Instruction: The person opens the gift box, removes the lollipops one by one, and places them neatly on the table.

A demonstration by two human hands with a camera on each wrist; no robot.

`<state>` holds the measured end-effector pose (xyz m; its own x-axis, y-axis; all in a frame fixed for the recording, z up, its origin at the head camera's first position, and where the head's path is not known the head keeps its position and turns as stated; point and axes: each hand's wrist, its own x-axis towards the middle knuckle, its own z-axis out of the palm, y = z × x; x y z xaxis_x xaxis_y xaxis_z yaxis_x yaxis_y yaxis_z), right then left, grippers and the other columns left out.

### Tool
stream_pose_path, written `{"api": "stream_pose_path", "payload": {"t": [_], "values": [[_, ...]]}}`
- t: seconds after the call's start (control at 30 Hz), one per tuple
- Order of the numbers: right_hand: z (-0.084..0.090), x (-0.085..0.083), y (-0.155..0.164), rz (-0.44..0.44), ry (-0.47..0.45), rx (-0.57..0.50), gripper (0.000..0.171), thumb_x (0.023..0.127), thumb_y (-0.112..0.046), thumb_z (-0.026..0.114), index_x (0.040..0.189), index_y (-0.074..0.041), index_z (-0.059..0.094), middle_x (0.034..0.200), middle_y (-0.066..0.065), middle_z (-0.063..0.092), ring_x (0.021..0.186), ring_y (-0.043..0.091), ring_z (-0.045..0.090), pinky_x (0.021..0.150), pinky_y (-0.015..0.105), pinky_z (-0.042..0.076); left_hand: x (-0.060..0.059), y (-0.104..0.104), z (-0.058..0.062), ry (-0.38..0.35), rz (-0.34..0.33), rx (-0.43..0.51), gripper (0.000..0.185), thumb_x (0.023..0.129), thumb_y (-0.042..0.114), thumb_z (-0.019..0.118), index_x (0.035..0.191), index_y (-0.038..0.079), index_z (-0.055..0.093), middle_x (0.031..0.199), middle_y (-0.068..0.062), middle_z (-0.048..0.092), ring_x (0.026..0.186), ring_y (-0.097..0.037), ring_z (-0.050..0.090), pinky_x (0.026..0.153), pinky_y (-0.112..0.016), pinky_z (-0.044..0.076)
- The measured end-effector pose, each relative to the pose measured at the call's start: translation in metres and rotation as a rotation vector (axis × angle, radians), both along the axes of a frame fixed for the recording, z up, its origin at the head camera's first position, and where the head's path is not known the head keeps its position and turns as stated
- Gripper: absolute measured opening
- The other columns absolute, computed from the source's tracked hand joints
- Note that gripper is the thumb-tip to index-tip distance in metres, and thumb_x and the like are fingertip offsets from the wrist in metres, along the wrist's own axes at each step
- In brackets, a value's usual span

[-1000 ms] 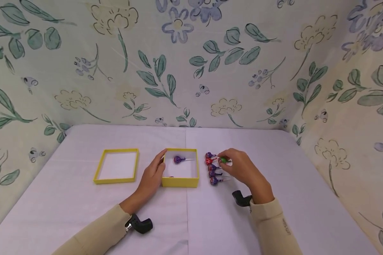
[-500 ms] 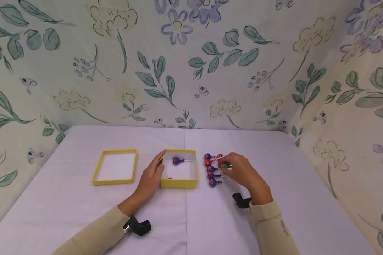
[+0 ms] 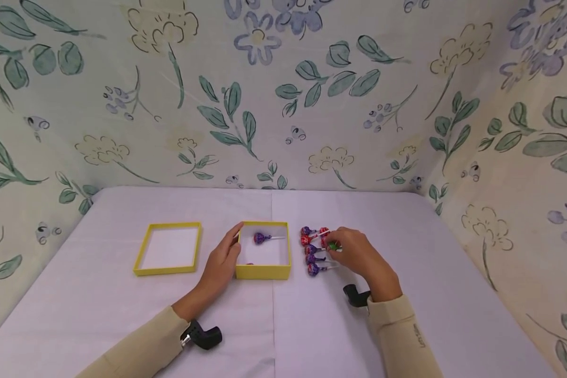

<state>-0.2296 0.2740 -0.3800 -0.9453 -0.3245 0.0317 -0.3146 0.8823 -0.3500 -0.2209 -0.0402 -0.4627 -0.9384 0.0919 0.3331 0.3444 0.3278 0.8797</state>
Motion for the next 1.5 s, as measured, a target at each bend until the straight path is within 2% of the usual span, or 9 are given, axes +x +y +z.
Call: {"api": "stream_pose_path", "payload": {"t": [0.17,0.33,0.8,1.37,1.5], "values": [[-0.002,-0.002,-0.001,-0.027,-0.040,0.018,0.022,0.082,-0.006,0.075,0.104,-0.009,0.071,0.097,0.001,0.067,0.089,0.018,0.061,0.081,0.041,0.054,0.000,0.001,0.001,0.007,-0.001,0.014,0.050,0.101,0.012,0.042,0.149,0.023,0.037,0.146,0.000,0.044,0.129,-0.018,0.046,0.107,-0.042,0.038],[-0.005,-0.002,-0.001,-0.023,-0.051,0.014,0.021,0.082,-0.006,0.075,0.103,-0.009,0.071,0.097,0.001,0.067,0.088,0.018,0.061,0.080,0.041,0.054,0.001,0.001,0.001,-0.007,-0.005,0.014,0.049,0.101,0.014,0.042,0.150,0.020,0.037,0.146,0.000,0.044,0.130,-0.018,0.045,0.108,-0.041,0.037],[-0.011,-0.005,-0.003,-0.012,-0.054,0.023,0.020,0.082,-0.004,0.074,0.101,-0.008,0.071,0.095,0.002,0.067,0.087,0.018,0.062,0.079,0.039,0.055,0.002,0.000,0.001,-0.038,-0.004,0.017,0.048,0.102,0.015,0.041,0.150,0.023,0.036,0.147,0.003,0.042,0.130,-0.018,0.045,0.108,-0.042,0.037],[-0.015,-0.006,-0.004,0.013,-0.057,0.035,0.019,0.081,-0.002,0.074,0.099,-0.007,0.069,0.093,0.002,0.066,0.085,0.018,0.061,0.079,0.039,0.055,0.001,0.001,0.001,-0.010,-0.010,0.015,0.048,0.102,0.015,0.040,0.150,0.022,0.037,0.147,0.002,0.043,0.130,-0.017,0.045,0.108,-0.041,0.037],[-0.015,-0.007,-0.004,0.021,-0.045,0.042,0.021,0.080,-0.001,0.075,0.099,-0.007,0.069,0.094,0.003,0.066,0.086,0.018,0.061,0.080,0.039,0.055,0.000,0.001,0.001,-0.010,-0.009,0.014,0.049,0.102,0.014,0.041,0.150,0.025,0.036,0.147,0.003,0.042,0.130,-0.017,0.044,0.108,-0.041,0.037]]}}
